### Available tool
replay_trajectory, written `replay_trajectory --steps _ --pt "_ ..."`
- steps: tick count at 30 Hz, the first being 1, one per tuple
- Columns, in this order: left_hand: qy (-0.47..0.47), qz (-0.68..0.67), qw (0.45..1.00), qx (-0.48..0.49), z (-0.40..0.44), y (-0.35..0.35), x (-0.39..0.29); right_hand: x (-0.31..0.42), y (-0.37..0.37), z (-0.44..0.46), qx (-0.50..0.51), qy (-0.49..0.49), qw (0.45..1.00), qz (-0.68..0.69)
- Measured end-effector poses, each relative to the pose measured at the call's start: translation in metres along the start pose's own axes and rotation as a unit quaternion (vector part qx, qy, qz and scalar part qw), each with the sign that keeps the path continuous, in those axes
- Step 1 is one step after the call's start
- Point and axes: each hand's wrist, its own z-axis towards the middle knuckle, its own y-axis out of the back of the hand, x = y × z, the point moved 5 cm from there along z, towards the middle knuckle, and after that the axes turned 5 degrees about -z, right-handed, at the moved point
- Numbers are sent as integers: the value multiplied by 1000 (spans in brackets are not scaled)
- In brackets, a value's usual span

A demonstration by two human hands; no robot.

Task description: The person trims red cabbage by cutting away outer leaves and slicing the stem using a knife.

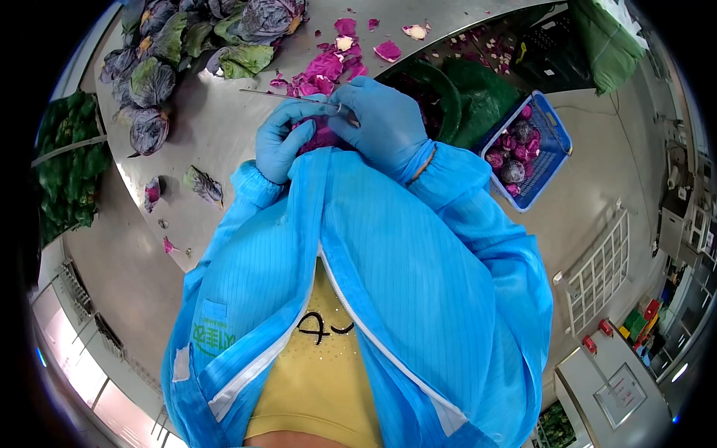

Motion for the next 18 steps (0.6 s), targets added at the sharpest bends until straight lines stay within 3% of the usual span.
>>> replay_trajectory --steps 13,18 --pt "40 -62 997 -31 -6 1 11 11 -5 1 -15 49 997 -57" --pt "1 -34 999 -6 -4 1 4 12 -7 1 -24 71 994 -86"
